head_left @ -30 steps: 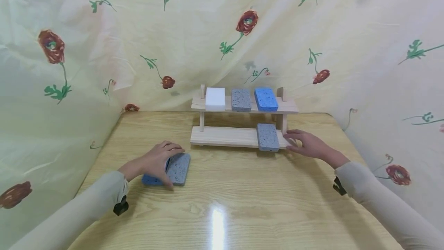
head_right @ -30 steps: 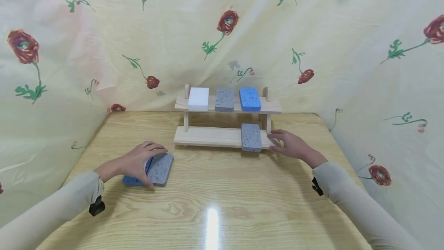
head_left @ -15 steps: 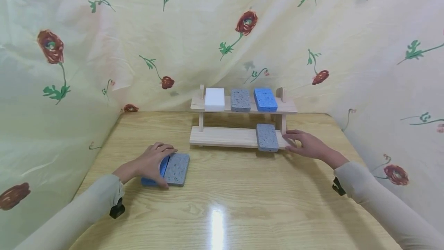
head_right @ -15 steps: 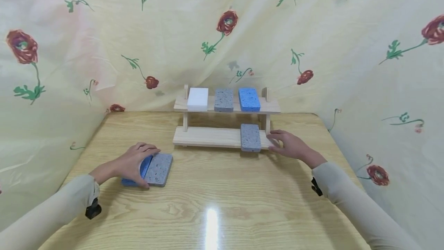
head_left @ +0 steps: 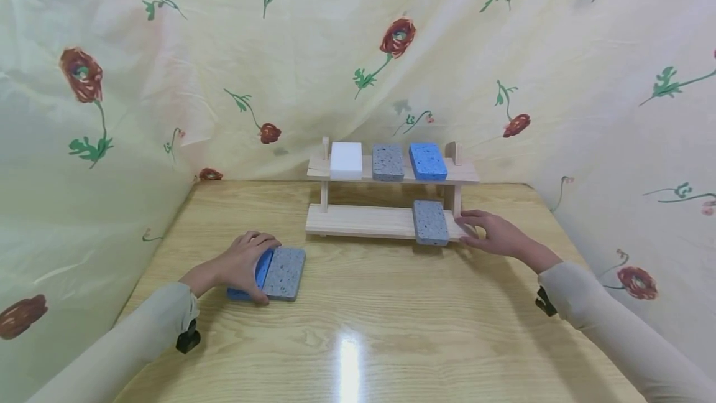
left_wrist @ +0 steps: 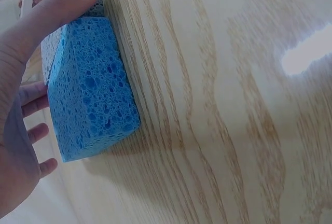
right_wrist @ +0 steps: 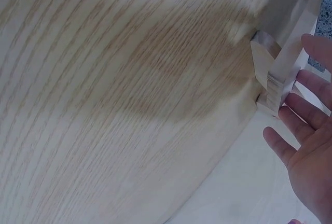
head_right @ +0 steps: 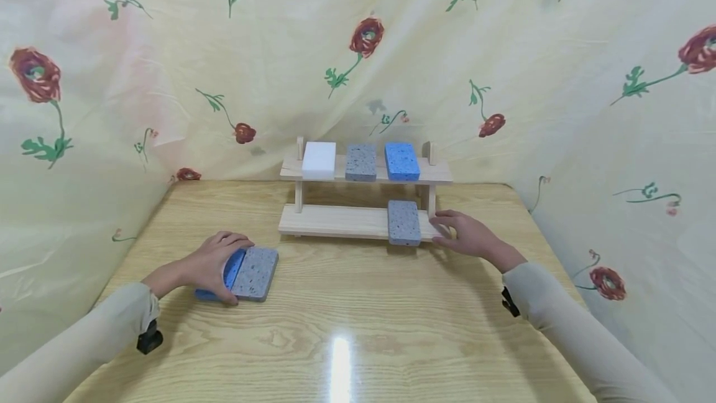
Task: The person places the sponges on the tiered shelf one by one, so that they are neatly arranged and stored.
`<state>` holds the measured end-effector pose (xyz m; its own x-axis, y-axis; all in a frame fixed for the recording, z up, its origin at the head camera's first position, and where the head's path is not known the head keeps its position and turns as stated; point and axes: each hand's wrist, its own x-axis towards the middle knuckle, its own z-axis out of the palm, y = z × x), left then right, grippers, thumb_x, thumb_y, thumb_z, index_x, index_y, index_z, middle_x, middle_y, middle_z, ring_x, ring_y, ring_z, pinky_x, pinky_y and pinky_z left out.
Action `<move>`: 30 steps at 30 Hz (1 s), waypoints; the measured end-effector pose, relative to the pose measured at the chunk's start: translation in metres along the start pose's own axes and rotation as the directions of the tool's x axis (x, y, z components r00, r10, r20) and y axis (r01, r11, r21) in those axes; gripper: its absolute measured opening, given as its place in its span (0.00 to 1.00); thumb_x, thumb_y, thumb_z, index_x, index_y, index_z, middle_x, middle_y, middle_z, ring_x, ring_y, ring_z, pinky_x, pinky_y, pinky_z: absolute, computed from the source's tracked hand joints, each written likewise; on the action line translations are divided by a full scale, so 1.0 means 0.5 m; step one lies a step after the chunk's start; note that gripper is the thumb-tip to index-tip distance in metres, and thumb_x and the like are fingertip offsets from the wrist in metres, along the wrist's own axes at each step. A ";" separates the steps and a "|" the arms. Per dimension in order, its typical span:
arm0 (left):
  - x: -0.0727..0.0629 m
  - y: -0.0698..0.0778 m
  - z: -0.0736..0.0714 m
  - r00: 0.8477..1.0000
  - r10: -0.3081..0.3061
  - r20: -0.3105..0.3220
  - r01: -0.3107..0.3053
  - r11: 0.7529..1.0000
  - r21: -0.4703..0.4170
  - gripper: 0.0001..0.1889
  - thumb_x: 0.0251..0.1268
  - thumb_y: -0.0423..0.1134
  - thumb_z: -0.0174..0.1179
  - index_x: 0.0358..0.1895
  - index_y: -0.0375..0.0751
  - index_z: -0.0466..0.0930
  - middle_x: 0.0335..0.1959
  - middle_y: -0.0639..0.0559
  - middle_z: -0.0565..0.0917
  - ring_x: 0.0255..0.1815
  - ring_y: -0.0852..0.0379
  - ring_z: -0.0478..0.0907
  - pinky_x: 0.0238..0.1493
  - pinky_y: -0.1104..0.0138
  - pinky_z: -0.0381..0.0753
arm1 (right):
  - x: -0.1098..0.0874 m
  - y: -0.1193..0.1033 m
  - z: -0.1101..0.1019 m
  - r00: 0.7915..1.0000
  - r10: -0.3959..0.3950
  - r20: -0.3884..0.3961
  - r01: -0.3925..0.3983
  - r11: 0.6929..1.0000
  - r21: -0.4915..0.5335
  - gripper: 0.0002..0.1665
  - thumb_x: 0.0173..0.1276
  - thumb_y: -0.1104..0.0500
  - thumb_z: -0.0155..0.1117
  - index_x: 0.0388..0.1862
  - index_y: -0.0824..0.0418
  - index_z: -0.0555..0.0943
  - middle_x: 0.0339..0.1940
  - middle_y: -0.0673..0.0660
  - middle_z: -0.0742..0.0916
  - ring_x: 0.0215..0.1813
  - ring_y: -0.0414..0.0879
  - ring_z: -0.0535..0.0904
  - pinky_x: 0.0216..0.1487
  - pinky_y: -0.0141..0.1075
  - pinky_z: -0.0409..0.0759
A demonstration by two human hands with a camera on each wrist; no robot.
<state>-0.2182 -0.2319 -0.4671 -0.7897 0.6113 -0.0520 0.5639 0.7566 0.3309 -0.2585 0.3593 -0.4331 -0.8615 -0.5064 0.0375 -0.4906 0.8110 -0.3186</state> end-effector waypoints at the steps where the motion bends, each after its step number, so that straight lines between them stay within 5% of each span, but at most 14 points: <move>1: 0.001 -0.001 0.001 1.000 0.000 0.000 0.000 1.000 0.001 0.63 0.29 0.70 0.80 0.72 0.38 0.68 0.70 0.40 0.71 0.70 0.34 0.62 0.69 0.33 0.61 | 0.000 0.000 0.000 1.000 0.000 -0.001 0.000 1.000 0.002 0.29 0.73 0.52 0.67 0.66 0.67 0.78 0.69 0.74 0.77 0.69 0.73 0.73 0.66 0.66 0.73; 30: 0.013 -0.010 0.029 0.995 0.017 -0.098 -0.019 1.000 -0.022 0.60 0.30 0.74 0.77 0.71 0.41 0.72 0.69 0.43 0.74 0.69 0.38 0.65 0.68 0.35 0.65 | -0.001 0.011 0.002 0.999 -0.043 -0.018 0.043 0.999 -0.009 0.27 0.72 0.57 0.67 0.65 0.69 0.79 0.68 0.74 0.78 0.67 0.73 0.75 0.61 0.65 0.77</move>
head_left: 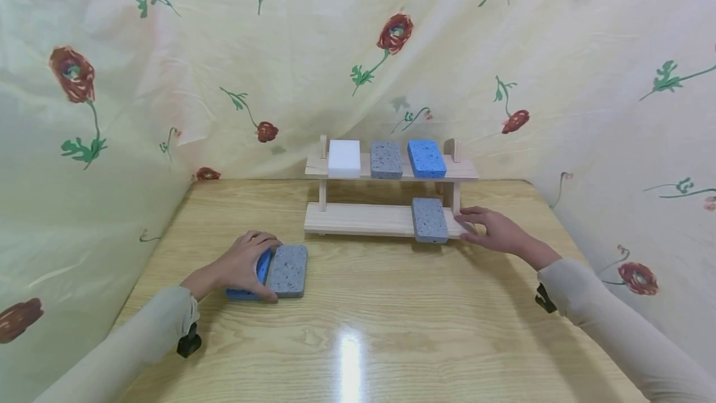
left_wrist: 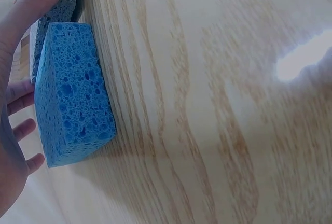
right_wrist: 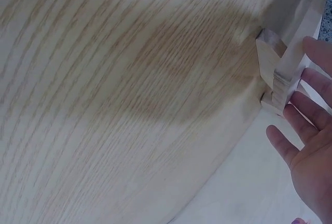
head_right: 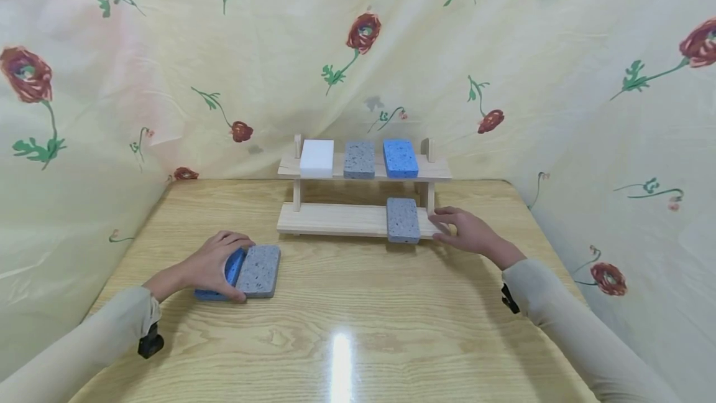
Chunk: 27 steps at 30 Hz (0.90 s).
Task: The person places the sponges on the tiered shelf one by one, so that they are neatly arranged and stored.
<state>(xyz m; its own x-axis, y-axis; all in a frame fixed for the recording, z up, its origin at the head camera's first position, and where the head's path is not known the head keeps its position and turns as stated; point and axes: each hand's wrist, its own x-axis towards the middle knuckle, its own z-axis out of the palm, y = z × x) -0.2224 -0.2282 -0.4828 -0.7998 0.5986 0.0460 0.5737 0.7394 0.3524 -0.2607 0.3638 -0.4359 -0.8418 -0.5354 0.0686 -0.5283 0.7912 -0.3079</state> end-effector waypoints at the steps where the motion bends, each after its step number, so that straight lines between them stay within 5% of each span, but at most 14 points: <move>1: 0.000 0.000 0.000 1.000 -0.002 0.000 0.002 1.000 0.002 0.60 0.31 0.74 0.76 0.71 0.41 0.72 0.69 0.43 0.74 0.69 0.38 0.65 0.68 0.35 0.65 | -0.001 0.001 0.001 1.000 0.002 -0.001 -0.002 1.000 0.000 0.27 0.72 0.57 0.67 0.66 0.69 0.79 0.68 0.74 0.78 0.67 0.72 0.75 0.61 0.64 0.77; 27: 0.011 0.016 -0.004 1.000 -0.007 -0.011 0.008 0.999 0.034 0.59 0.32 0.74 0.76 0.69 0.39 0.72 0.69 0.42 0.73 0.70 0.39 0.66 0.69 0.39 0.67 | 0.003 -0.014 -0.007 1.000 0.016 0.020 -0.016 1.000 -0.024 0.27 0.72 0.56 0.67 0.66 0.68 0.79 0.68 0.74 0.79 0.68 0.72 0.75 0.63 0.65 0.76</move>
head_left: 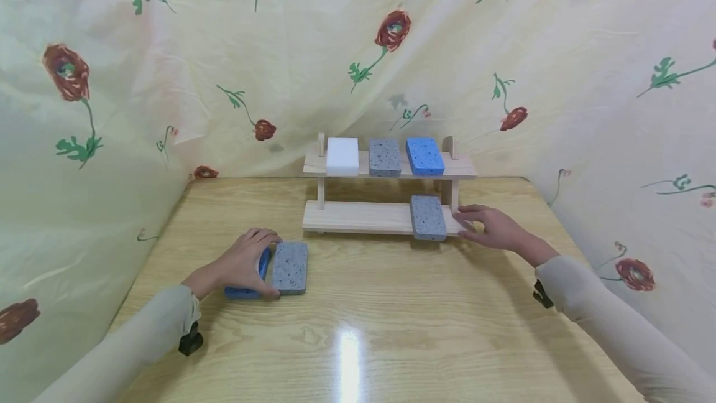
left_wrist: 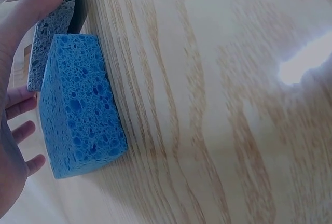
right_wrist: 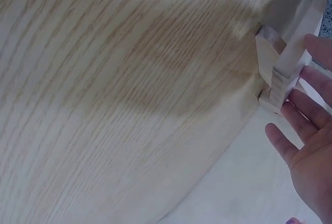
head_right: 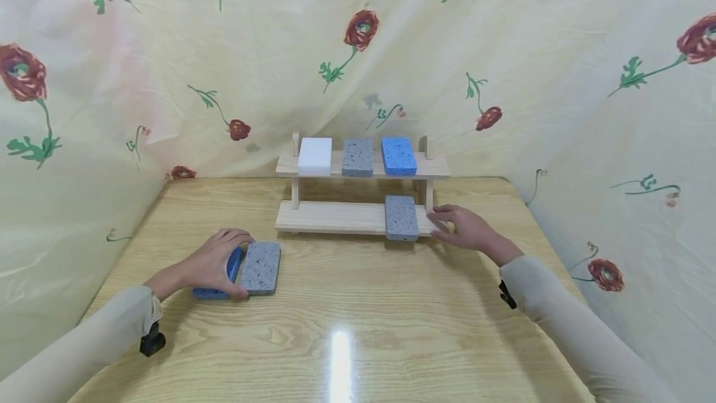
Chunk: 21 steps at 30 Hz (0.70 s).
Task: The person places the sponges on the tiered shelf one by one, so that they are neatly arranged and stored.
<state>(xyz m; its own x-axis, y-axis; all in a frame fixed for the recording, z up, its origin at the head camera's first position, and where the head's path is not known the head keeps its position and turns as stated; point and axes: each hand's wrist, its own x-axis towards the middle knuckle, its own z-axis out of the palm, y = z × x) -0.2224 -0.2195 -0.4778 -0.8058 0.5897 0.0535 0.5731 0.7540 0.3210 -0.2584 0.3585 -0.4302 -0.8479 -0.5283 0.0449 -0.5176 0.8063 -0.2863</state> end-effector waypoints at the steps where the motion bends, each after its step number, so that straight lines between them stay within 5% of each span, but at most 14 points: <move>1: 0.001 -0.001 0.000 1.000 0.002 -0.001 -0.002 1.000 0.004 0.59 0.33 0.74 0.76 0.69 0.39 0.72 0.69 0.42 0.73 0.70 0.39 0.66 0.69 0.39 0.68 | 0.000 0.000 -0.001 1.000 0.006 0.006 -0.006 1.000 -0.002 0.27 0.73 0.56 0.67 0.66 0.68 0.79 0.68 0.74 0.79 0.68 0.72 0.74 0.64 0.64 0.76; 21: 0.014 0.008 -0.008 0.999 0.034 -0.020 -0.034 0.999 -0.001 0.58 0.34 0.72 0.76 0.68 0.37 0.71 0.68 0.42 0.74 0.69 0.41 0.68 0.69 0.42 0.71 | 0.005 0.003 0.000 0.999 -0.030 -0.011 0.030 0.999 -0.017 0.27 0.71 0.56 0.69 0.64 0.68 0.80 0.65 0.73 0.81 0.58 0.69 0.82 0.51 0.56 0.83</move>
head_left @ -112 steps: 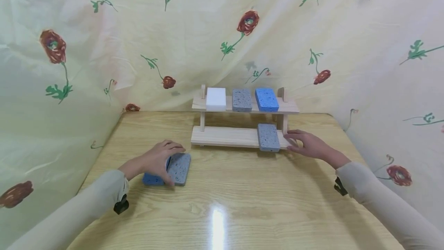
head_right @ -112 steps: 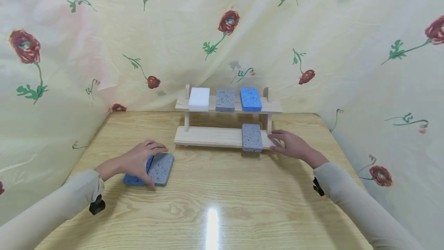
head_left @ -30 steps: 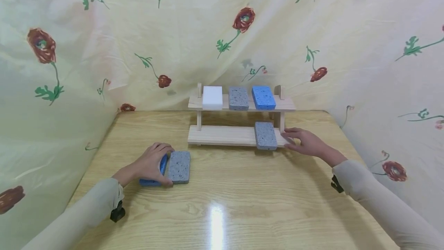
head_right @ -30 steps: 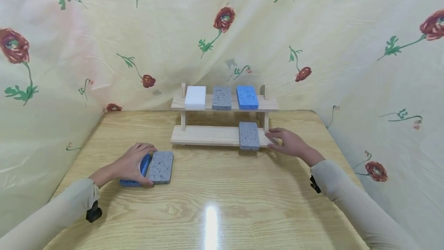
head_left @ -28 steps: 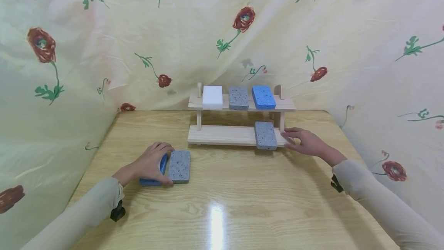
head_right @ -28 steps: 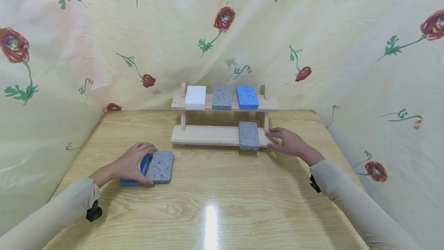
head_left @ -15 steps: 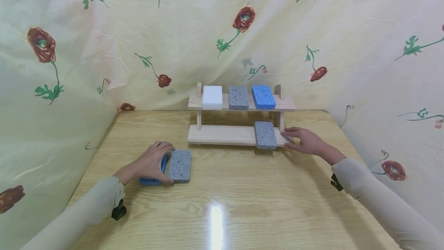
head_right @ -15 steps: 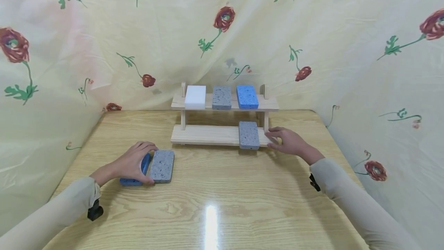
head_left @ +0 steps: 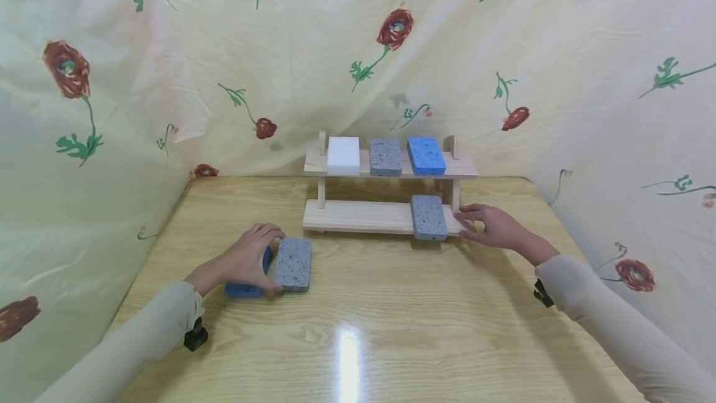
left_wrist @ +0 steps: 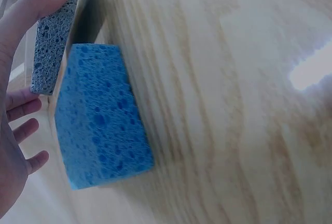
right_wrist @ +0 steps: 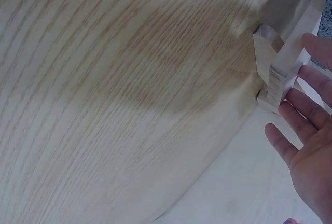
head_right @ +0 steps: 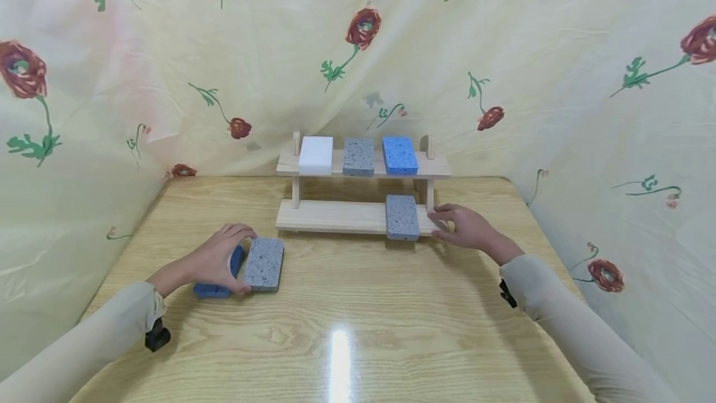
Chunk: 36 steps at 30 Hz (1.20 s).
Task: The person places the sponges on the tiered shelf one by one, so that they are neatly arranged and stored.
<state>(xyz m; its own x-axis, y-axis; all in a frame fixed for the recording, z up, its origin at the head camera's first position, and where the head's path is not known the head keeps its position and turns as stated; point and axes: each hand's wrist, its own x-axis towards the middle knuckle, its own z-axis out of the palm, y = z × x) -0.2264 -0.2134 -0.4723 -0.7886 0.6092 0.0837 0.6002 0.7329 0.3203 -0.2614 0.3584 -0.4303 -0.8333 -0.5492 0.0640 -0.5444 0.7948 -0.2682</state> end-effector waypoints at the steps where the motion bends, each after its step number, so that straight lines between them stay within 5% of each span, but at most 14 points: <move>1: 0.001 0.003 -0.003 1.000 0.003 0.000 -0.003 1.000 -0.004 0.57 0.35 0.71 0.76 0.68 0.37 0.71 0.68 0.42 0.73 0.69 0.41 0.67 0.69 0.42 0.71 | 0.000 0.000 0.000 1.000 0.000 -0.002 0.000 1.000 0.001 0.27 0.71 0.56 0.68 0.64 0.68 0.80 0.65 0.73 0.81 0.58 0.68 0.83 0.50 0.56 0.83; 36: 0.079 0.067 -0.061 0.995 0.022 -0.101 -0.031 0.996 -0.085 0.59 0.33 0.65 0.81 0.72 0.39 0.68 0.73 0.42 0.70 0.74 0.41 0.64 0.72 0.41 0.68 | 0.000 0.002 0.001 0.999 0.049 0.022 -0.049 0.999 0.003 0.28 0.72 0.54 0.67 0.66 0.67 0.79 0.67 0.72 0.80 0.65 0.70 0.78 0.59 0.62 0.80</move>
<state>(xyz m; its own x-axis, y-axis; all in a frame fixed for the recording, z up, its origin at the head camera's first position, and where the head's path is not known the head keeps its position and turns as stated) -0.2416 -0.1743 -0.4294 -0.7846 0.5915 0.1859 0.6107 0.6854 0.3965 -0.2617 0.3590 -0.4309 -0.8567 -0.5150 0.0294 -0.5024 0.8200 -0.2741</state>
